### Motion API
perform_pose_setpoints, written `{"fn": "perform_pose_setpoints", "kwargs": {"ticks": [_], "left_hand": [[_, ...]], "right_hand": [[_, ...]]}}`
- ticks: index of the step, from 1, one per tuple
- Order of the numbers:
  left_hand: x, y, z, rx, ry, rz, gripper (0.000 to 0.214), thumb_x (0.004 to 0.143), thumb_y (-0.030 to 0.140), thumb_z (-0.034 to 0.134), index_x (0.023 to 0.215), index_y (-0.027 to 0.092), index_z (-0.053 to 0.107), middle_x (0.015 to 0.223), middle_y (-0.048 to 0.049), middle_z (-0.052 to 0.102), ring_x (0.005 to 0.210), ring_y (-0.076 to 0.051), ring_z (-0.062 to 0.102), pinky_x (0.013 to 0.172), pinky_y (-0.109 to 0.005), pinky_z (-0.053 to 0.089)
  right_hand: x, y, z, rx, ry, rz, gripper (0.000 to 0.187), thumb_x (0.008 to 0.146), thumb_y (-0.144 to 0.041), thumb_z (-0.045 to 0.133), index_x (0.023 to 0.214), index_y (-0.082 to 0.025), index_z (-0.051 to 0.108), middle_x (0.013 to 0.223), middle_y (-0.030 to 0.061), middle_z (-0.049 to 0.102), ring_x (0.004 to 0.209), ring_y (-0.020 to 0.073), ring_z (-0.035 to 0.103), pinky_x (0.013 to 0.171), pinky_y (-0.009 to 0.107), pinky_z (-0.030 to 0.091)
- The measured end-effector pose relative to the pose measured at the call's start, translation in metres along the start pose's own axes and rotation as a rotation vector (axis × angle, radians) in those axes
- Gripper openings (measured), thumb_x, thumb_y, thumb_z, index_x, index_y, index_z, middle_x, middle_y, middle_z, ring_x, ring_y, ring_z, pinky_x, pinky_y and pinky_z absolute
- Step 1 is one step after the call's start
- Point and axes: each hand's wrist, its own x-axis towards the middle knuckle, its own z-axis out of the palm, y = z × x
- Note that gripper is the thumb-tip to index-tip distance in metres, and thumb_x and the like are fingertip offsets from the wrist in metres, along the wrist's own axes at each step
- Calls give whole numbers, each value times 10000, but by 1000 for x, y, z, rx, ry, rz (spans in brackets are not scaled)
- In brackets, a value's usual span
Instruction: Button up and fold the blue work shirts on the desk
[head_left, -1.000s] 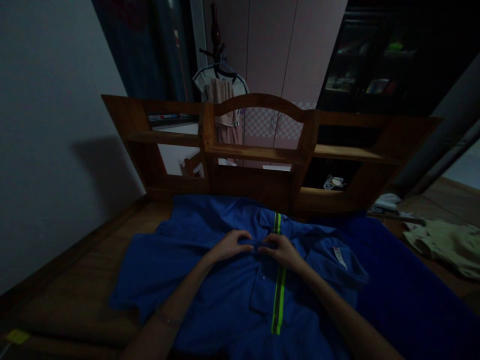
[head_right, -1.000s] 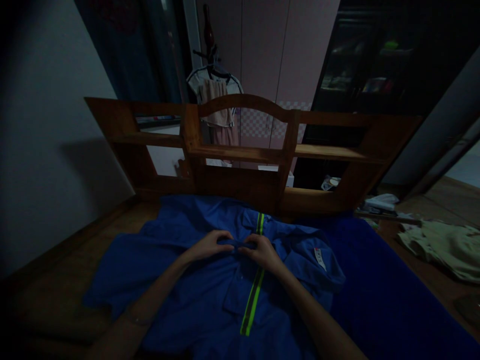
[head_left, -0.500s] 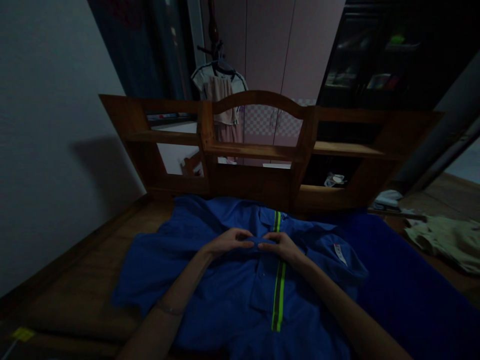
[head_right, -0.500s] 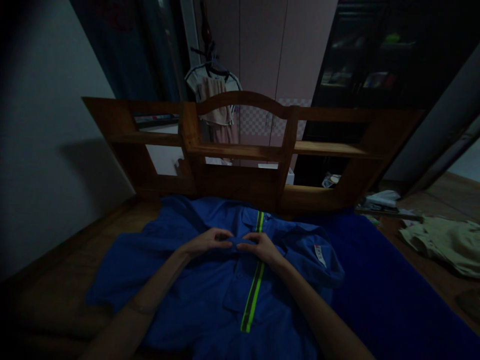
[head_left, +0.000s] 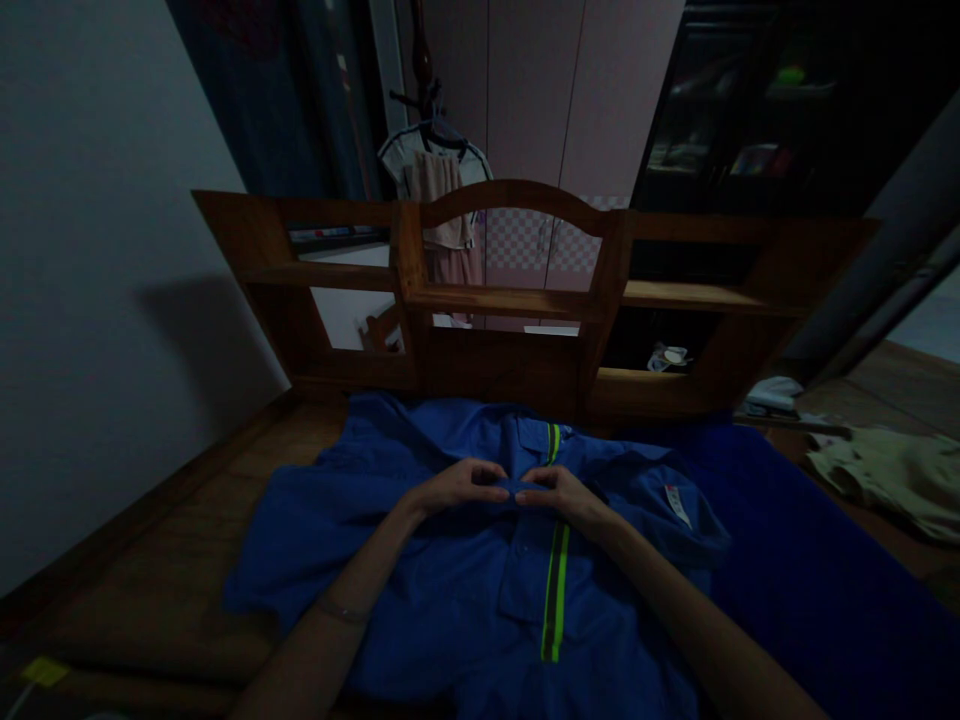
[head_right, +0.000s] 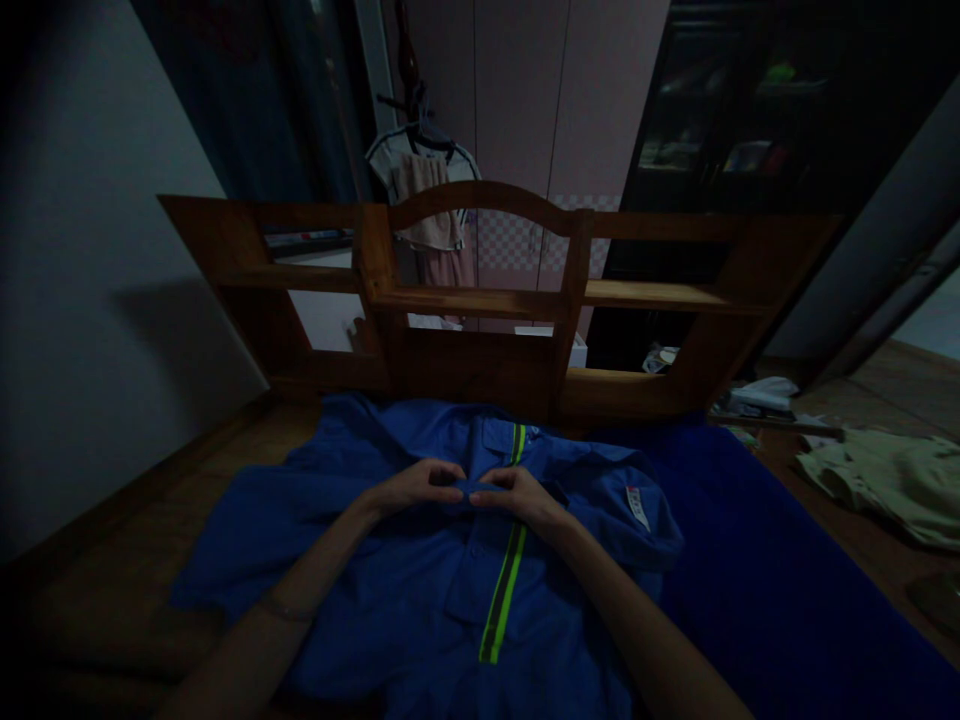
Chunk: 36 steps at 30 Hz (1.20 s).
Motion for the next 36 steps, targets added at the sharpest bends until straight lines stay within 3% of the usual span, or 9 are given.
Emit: {"fn": "perform_pose_setpoints", "kwargs": {"ticks": [5, 13, 25, 36], "left_hand": [[1, 0, -1, 7, 39, 25, 346, 714, 379, 707, 952, 134, 651, 866, -24, 625, 775, -134, 546, 699, -221, 411], [0, -1, -1, 40, -1, 5, 361, 694, 382, 715, 936, 125, 644, 852, -17, 627, 769, -137, 555, 688, -213, 418], [16, -17, 12, 293, 351, 233, 241, 763, 305, 626, 939, 141, 632, 907, -33, 637, 867, -170, 581, 794, -242, 439], [11, -6, 12, 281, 363, 190, 295, 760, 372, 640, 941, 139, 649, 915, -43, 661, 876, -187, 599, 794, -260, 450]], "right_hand": [[1, 1, -1, 53, 15, -2, 300, 669, -364, 773, 833, -130, 680, 789, 14, 631, 699, 128, 553, 653, 219, 414], [-1, -1, 1, 66, -9, 25, 303, 643, -342, 794, 819, -124, 679, 789, 16, 632, 684, 123, 553, 641, 215, 418], [5, 2, -2, 50, 131, -56, 343, 588, -407, 806, 758, -144, 666, 758, 1, 630, 691, 128, 562, 676, 228, 422], [7, 2, 0, -26, 195, -94, 377, 591, -450, 792, 754, -160, 616, 759, -4, 612, 691, 138, 551, 664, 233, 426]]}}
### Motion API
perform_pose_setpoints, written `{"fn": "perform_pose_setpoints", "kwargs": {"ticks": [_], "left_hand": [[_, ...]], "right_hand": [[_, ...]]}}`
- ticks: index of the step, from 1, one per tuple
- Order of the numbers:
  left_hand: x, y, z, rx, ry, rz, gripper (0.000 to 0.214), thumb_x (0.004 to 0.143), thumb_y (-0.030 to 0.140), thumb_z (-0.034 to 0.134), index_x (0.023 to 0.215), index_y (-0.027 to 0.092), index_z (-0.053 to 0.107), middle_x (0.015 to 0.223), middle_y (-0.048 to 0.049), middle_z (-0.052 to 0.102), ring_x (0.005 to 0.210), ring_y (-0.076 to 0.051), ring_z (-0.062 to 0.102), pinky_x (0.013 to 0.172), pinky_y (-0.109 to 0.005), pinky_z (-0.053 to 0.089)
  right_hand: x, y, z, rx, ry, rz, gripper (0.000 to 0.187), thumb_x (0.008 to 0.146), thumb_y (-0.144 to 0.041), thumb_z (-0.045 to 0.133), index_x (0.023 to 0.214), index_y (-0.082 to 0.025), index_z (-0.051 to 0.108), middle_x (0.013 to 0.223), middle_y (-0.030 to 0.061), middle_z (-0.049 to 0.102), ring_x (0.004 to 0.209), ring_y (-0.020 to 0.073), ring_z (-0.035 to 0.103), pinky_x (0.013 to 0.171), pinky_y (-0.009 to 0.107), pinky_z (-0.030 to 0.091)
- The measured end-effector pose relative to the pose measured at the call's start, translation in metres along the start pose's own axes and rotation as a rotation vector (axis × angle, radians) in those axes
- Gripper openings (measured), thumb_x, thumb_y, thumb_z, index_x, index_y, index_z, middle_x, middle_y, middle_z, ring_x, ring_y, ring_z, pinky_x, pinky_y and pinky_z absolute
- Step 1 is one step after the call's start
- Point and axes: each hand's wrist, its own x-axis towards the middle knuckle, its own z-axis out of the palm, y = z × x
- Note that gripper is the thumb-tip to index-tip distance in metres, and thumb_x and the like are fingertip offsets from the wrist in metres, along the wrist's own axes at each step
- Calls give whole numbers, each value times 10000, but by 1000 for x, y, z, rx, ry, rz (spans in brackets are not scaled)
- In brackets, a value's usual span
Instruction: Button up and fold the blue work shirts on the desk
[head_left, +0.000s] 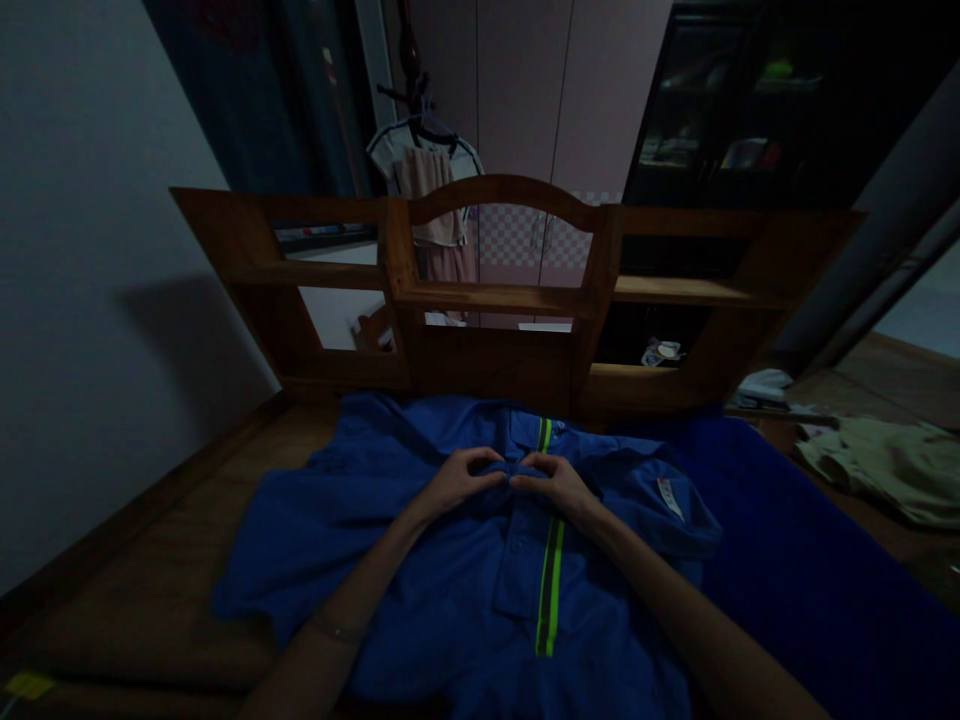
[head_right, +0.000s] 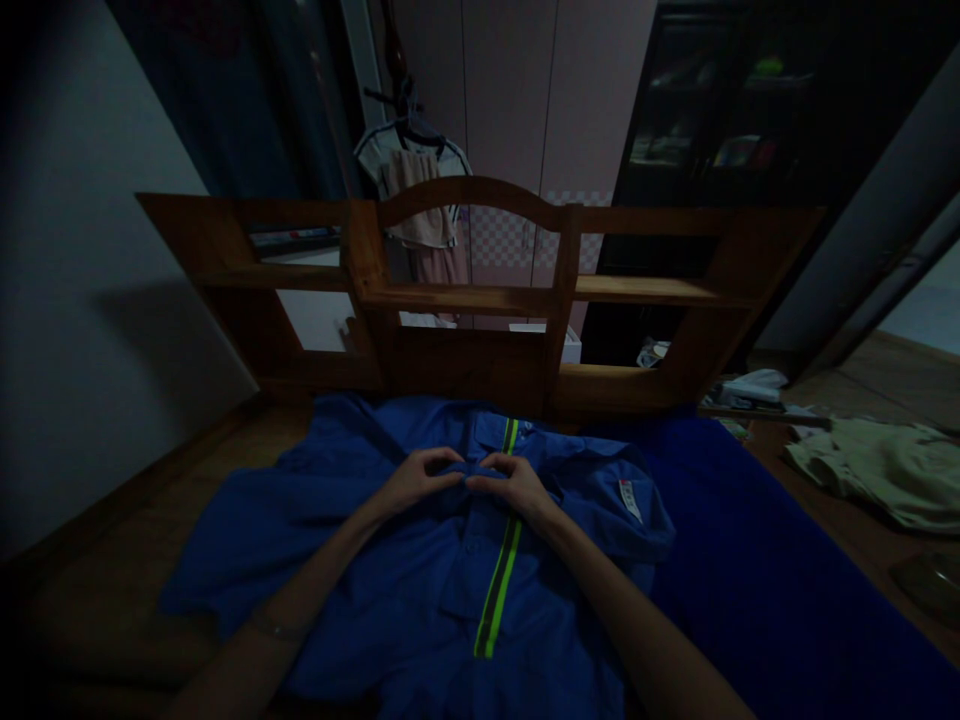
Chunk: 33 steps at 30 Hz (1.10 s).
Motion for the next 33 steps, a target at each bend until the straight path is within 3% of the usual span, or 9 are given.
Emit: {"fn": "perform_pose_setpoints", "kwargs": {"ticks": [8, 13, 20, 28, 33], "left_hand": [[1, -4, -1, 71, -38, 10, 226, 761, 292, 635, 935, 155, 678, 929, -33, 681, 907, -196, 608, 837, -263, 440], [0, -4, 1, 152, -44, 72, 216, 794, 265, 596, 959, 164, 692, 955, -40, 674, 911, -181, 605, 832, -250, 439], [0, -5, 8, 271, 101, 161, 158, 792, 228, 601, 893, 170, 706, 875, -43, 635, 847, -161, 595, 777, -244, 448], [-4, -1, 13, 414, 102, 158, 242, 821, 254, 584, 1041, 219, 679, 906, -39, 592, 853, -161, 573, 787, -258, 450], [-6, 0, 15, 533, 132, 191, 433, 822, 203, 575, 1247, 274, 523, 1031, -30, 552, 937, -169, 562, 842, -271, 445]], "right_hand": [[0, 2, 0, -209, 4, -133, 329, 662, -442, 744, 781, -155, 637, 759, -3, 621, 712, 150, 557, 640, 220, 404], [-1, 3, 1, -437, 98, -238, 289, 721, -440, 703, 809, -168, 656, 744, 1, 626, 706, 162, 560, 636, 229, 393], [-3, 8, 5, -564, 180, -320, 247, 791, -425, 636, 876, -193, 652, 794, 11, 648, 720, 177, 585, 637, 240, 397], [-4, 12, 5, -702, 242, -368, 185, 843, -371, 581, 966, -237, 616, 875, 18, 668, 752, 195, 625, 660, 244, 411], [-5, 14, 12, -940, 317, -362, 254, 897, -408, 500, 1052, -226, 585, 786, 39, 668, 620, 180, 622, 542, 224, 338]]}}
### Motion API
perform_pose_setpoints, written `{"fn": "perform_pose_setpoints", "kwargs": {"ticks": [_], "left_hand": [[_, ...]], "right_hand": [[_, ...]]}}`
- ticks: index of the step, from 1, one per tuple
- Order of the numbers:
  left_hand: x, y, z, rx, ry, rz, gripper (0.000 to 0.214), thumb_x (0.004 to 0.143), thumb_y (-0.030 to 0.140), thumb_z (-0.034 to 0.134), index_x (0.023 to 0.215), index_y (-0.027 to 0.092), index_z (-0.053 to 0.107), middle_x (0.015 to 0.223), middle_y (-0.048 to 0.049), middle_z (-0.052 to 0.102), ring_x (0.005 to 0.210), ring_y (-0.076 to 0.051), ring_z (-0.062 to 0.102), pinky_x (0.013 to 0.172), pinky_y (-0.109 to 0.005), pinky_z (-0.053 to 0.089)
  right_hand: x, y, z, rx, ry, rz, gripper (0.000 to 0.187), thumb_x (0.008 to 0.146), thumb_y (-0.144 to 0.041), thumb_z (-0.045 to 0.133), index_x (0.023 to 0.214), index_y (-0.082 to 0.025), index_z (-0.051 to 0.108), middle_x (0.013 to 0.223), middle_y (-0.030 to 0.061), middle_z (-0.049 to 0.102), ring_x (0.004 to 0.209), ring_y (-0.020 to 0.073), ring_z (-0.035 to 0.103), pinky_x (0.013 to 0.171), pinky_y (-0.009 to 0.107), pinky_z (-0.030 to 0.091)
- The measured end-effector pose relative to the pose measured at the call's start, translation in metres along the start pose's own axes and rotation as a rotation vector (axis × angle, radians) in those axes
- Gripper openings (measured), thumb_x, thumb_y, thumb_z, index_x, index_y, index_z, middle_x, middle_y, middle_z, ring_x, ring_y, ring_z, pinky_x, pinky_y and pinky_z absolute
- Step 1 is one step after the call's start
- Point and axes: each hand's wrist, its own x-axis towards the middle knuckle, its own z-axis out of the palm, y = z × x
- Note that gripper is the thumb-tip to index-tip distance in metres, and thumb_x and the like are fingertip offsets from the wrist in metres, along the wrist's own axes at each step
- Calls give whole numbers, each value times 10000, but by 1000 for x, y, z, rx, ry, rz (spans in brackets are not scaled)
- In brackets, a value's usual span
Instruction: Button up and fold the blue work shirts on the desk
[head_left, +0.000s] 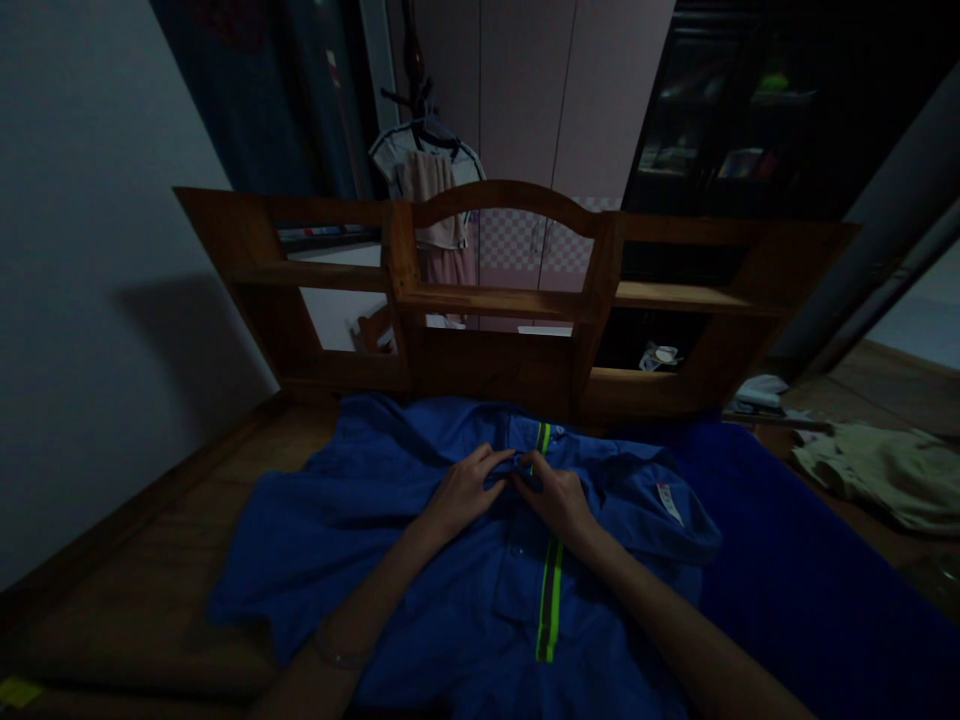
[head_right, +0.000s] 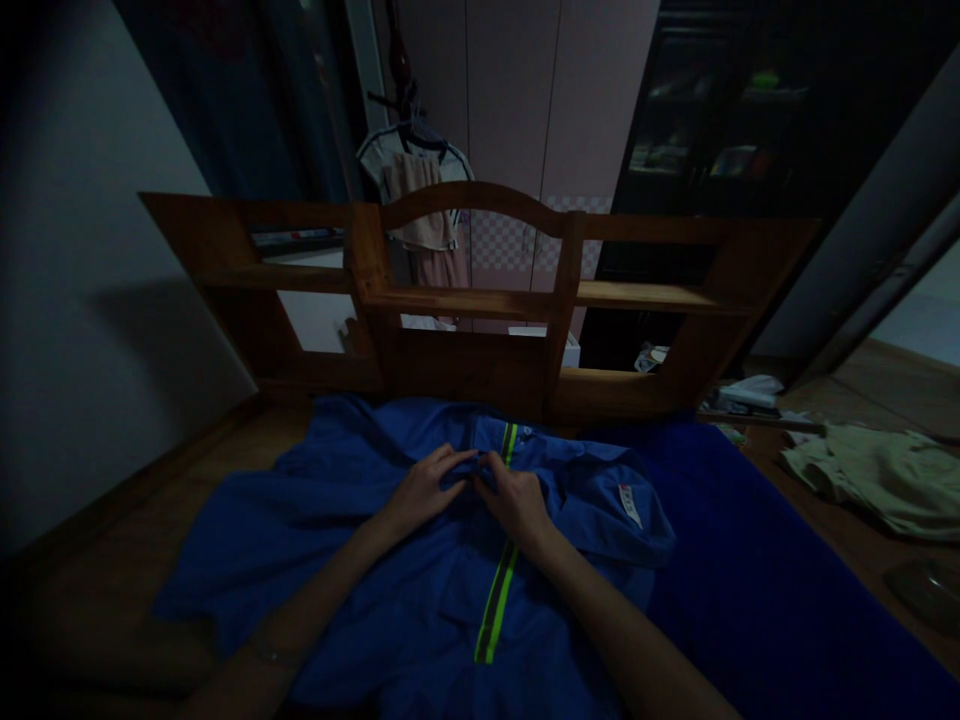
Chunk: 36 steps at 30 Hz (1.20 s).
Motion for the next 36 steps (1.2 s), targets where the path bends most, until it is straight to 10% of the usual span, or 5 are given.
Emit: {"fn": "perform_pose_setpoints", "kwargs": {"ticks": [8, 14, 23, 28, 36], "left_hand": [[0, 9, -13, 98, 52, -10, 215, 844, 403, 558, 932, 207, 567, 920, -27, 595, 868, -184, 575, 775, -267, 420], [3, 0, -33, 191, 73, -136, 346, 875, 497, 458, 751, 201, 586, 773, -25, 617, 750, -170, 577, 722, -262, 385], [-1, -14, -49, -16, -171, -85, 347, 711, 501, 664, 866, 196, 603, 889, -19, 613, 820, -178, 563, 726, -251, 415], [-6, -17, -30, -65, -232, -144, 341, 677, 462, 707, 848, 174, 642, 855, -12, 642, 806, -183, 583, 706, -239, 405], [-10, -8, -16, -216, -119, -126, 260, 842, 390, 539, 830, 157, 652, 811, 2, 653, 769, -154, 588, 703, -220, 423]], "right_hand": [[5, 1, -11, 91, -17, 17, 268, 887, -365, 511, 1114, -248, 593, 805, 33, 673, 678, 187, 634, 602, 228, 393], [20, 10, -52, 437, -345, -2, 266, 786, -439, 645, 885, -198, 701, 884, 18, 678, 843, 212, 613, 752, 269, 433], [21, 58, -92, 261, -505, 122, 279, 720, -467, 688, 740, -189, 713, 711, 11, 648, 650, 185, 570, 552, 249, 376], [13, 64, -84, 61, -420, 63, 255, 672, -394, 744, 829, -200, 693, 801, 44, 653, 746, 222, 595, 654, 287, 433], [12, -10, -64, 17, -116, -250, 487, 835, -261, 627, 1286, -247, 445, 1225, 60, 498, 1121, 197, 484, 957, 316, 402]]}}
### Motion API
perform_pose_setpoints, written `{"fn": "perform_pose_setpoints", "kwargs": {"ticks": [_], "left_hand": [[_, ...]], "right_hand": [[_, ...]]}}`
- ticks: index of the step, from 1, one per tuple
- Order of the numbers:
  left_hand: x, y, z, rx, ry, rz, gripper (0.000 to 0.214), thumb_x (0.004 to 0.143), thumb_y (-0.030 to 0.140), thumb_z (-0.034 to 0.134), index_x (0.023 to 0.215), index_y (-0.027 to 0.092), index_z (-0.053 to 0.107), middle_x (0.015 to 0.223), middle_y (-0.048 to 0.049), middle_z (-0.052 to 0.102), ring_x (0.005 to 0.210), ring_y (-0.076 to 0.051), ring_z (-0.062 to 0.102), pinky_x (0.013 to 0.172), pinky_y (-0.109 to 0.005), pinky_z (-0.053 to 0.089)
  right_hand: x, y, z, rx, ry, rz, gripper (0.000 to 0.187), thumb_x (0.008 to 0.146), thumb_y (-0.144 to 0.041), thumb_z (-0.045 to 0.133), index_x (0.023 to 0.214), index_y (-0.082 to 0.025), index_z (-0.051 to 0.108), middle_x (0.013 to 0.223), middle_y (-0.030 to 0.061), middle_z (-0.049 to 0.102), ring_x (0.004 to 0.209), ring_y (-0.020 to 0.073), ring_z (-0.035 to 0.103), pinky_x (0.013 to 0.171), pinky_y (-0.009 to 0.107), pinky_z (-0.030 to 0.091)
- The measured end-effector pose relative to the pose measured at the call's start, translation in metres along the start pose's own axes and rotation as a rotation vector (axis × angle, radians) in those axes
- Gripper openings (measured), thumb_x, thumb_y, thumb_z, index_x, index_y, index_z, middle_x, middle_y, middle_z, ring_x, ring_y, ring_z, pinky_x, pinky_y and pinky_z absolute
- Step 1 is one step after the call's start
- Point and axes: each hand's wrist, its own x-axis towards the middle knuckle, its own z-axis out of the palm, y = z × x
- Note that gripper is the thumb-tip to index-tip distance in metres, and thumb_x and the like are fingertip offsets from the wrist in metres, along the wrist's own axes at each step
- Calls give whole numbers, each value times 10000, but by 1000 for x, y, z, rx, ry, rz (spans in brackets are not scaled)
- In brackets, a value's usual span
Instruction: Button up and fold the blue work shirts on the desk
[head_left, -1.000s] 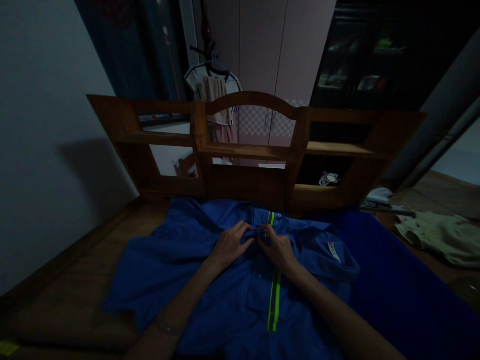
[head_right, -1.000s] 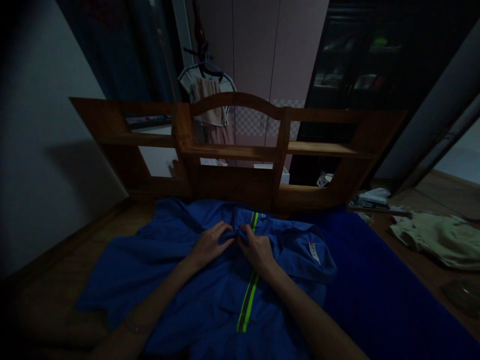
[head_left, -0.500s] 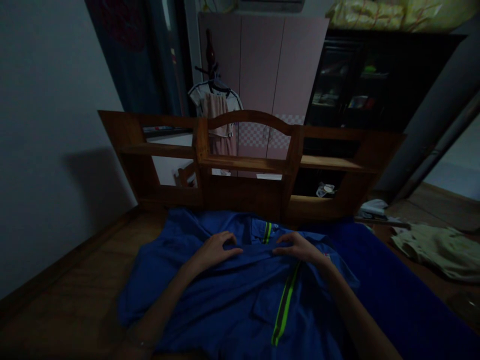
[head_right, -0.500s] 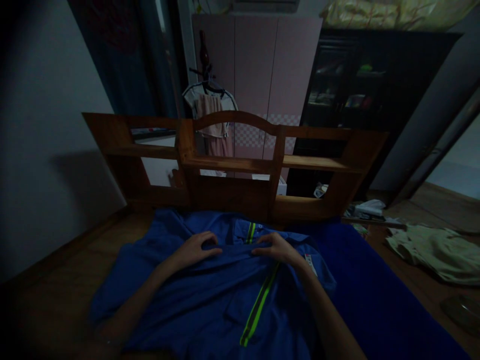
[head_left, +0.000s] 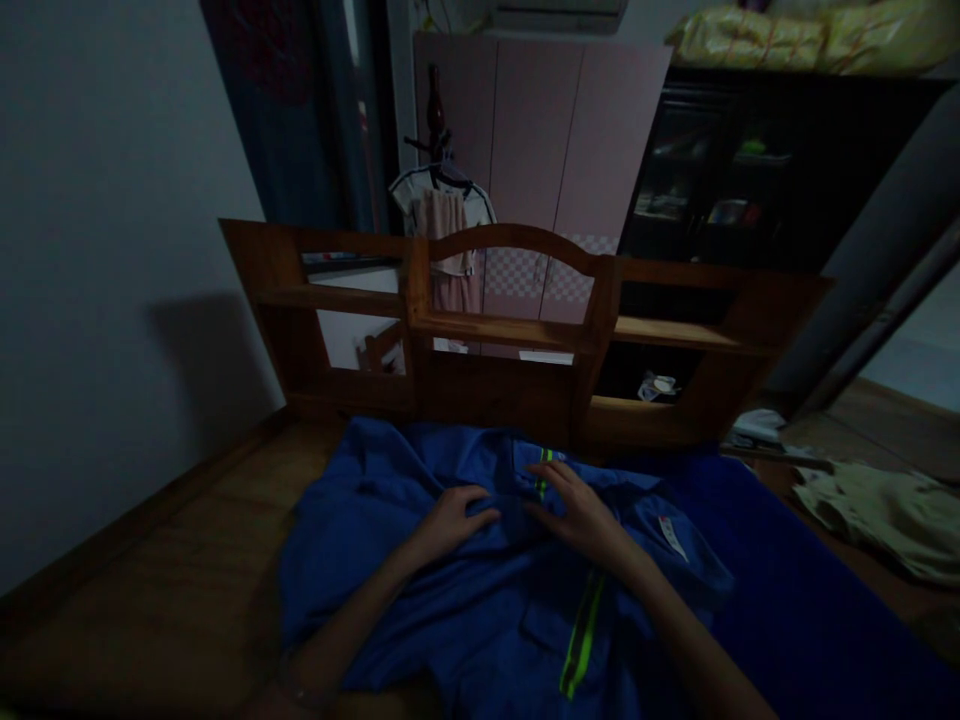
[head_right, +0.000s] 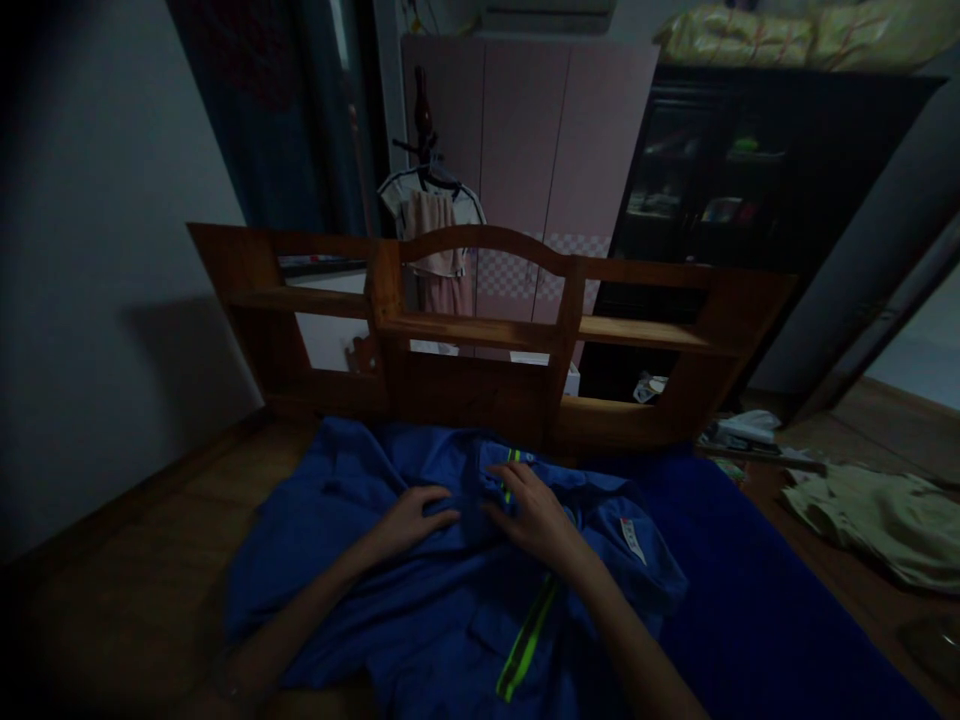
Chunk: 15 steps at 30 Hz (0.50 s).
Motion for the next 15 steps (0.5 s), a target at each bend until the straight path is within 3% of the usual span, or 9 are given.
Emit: {"fn": "perform_pose_setpoints", "kwargs": {"ticks": [3, 8, 15], "left_hand": [[-4, 3, 5, 11, 84, 83, 208, 883, 316, 496, 931, 184, 649, 938, -21, 649, 889, -161, 589, 810, -242, 435], [-9, 0, 10, 201, 267, 177, 167, 883, 233, 508, 989, 217, 637, 913, -30, 594, 886, -160, 574, 821, -276, 456], [-16, 5, 1, 356, 371, 335, 187, 893, 195, 501, 1049, 221, 601, 963, -36, 559, 914, -151, 556, 842, -288, 458]], "right_hand": [[2, -12, 22, 35, 9, -55, 441, 869, -212, 588, 1283, -244, 441, 1184, 55, 519, 1108, 190, 483, 963, 323, 402], [-3, -7, 51, -86, 110, -114, 134, 913, -184, 514, 1035, -179, 570, 913, 57, 568, 877, 190, 532, 793, 317, 443], [-12, -3, 58, -314, 203, -374, 161, 929, -107, 456, 1052, -130, 559, 741, 34, 534, 684, 149, 499, 613, 279, 367]]}}
